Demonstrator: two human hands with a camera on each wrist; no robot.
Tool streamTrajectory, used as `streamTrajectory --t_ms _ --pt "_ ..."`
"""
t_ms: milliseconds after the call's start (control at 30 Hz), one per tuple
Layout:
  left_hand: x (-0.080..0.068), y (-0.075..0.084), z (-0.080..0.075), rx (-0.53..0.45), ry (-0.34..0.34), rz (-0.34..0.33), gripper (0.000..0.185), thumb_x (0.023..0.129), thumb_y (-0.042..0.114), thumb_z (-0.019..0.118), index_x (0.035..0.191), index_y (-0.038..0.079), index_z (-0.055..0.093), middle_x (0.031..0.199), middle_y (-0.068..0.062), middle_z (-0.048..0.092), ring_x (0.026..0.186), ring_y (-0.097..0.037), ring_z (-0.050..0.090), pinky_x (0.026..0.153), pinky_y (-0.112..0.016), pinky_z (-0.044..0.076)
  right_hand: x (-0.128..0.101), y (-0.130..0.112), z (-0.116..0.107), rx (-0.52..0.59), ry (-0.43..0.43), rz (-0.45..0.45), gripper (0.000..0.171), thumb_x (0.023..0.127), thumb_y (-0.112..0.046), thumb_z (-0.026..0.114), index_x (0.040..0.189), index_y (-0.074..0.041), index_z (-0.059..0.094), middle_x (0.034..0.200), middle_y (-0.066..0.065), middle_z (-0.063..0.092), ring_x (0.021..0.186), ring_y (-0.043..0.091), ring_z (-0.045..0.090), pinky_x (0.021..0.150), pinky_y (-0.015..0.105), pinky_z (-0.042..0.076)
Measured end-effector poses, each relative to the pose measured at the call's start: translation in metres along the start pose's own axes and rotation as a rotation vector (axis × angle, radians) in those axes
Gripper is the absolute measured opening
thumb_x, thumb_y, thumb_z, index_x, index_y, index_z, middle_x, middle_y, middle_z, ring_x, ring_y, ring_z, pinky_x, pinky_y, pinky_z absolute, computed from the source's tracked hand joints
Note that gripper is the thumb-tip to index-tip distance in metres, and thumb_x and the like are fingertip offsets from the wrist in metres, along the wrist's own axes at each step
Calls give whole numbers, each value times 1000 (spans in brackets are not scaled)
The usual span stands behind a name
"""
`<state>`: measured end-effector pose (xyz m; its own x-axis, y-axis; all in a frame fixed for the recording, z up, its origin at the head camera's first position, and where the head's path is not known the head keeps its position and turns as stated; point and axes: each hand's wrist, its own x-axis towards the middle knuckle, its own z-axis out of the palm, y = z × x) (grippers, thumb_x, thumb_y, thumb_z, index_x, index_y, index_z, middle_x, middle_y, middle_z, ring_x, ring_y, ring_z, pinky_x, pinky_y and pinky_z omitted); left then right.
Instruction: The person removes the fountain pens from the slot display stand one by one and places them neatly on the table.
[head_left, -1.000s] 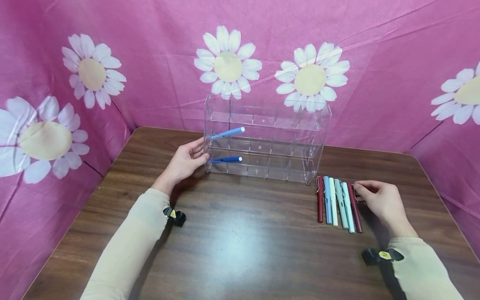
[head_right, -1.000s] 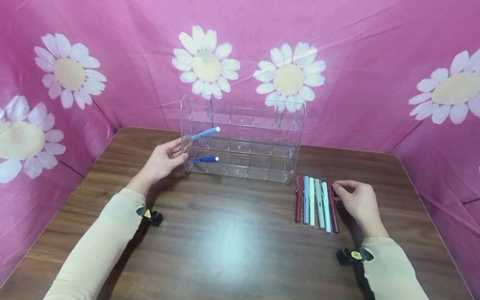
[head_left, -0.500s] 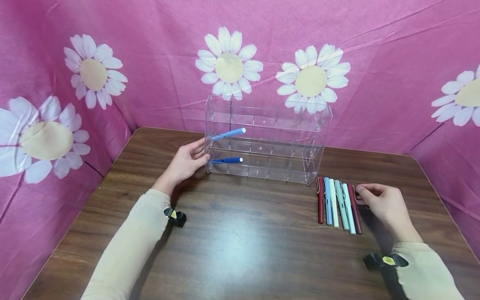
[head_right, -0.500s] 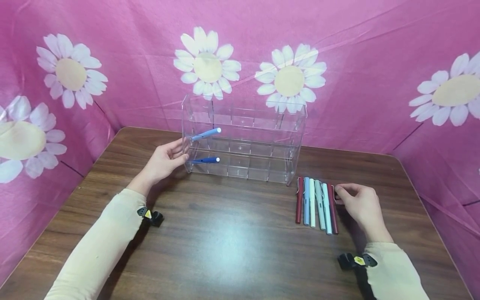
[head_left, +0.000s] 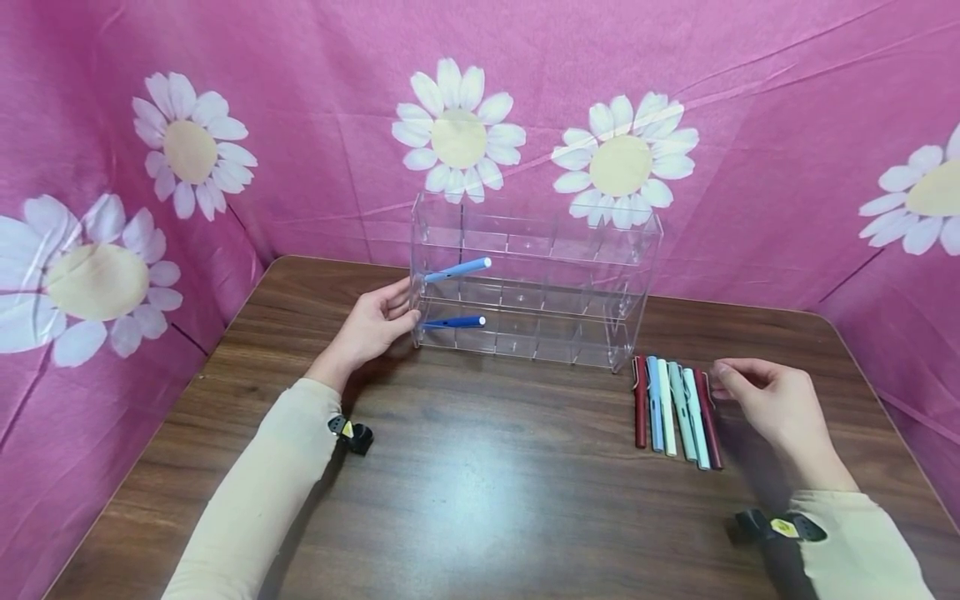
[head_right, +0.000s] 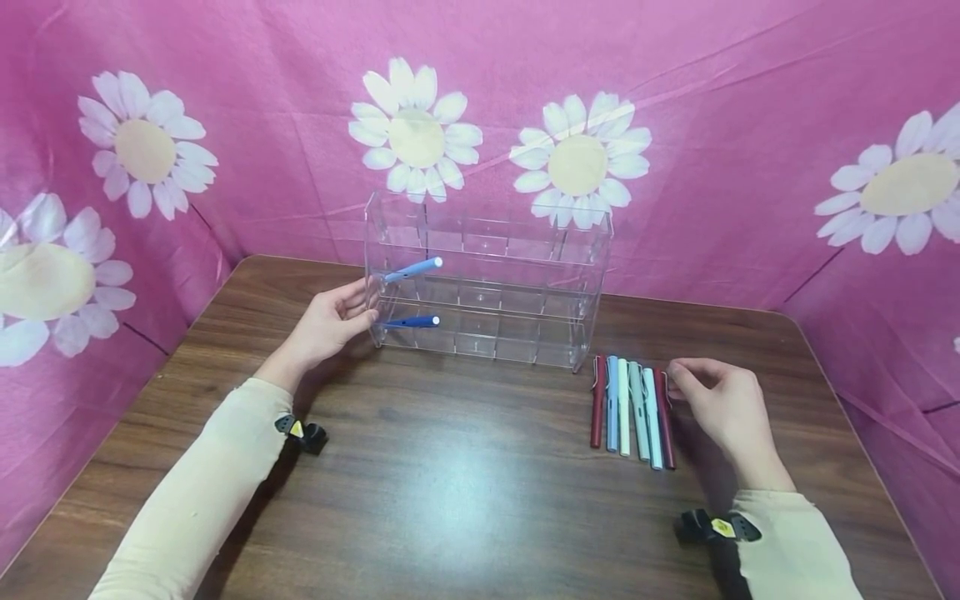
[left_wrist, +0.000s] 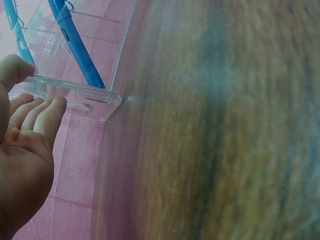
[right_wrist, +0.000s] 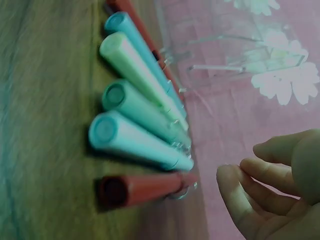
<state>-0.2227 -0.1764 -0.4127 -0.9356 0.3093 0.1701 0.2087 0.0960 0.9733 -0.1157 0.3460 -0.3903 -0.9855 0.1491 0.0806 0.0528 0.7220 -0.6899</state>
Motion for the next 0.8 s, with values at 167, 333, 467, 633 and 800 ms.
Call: streamTrajectory --t_ms 167,333,467,633,800 --pt "0 1 1 1 0 1 59 90 -4 57 145 2 36 143 -21 43 129 -30 47 101 -21 45 -1 -11 1 19 46 -44 36 92 -28 64 114 0 67 79 -22 69 66 -4 67 57 8 53" --pt "-1 1 1 2 2 -8 59 90 -4 57 145 2 35 143 -20 43 129 -30 47 101 -20 45 -3 -23 3 37 84 -107 29 91 -25 65 111 -5 70 81 -32 65 69 -11 64 57 7 53" --pt "-1 1 1 -5 -1 -5 60 90 -4 57 145 2 35 143 -21 43 129 -31 46 100 -20 45 -3 -33 4 109 90 -148 28 91 -21 65 112 -2 68 85 -22 70 73 -7 66 60 9 55" --pt "-1 0 1 6 -1 1 60 90 -5 56 145 0 34 143 -21 42 129 -31 46 101 -20 44 -2 -44 6 159 107 -174 28 91 -20 65 112 -1 68 88 -11 73 76 -2 69 63 12 58" --pt "-1 0 1 2 -1 7 60 90 -6 56 145 -1 34 143 -22 42 129 -31 46 101 -21 44 0 -53 11 200 132 -199 26 90 -17 65 112 -2 69 91 -10 73 79 2 70 66 12 58"
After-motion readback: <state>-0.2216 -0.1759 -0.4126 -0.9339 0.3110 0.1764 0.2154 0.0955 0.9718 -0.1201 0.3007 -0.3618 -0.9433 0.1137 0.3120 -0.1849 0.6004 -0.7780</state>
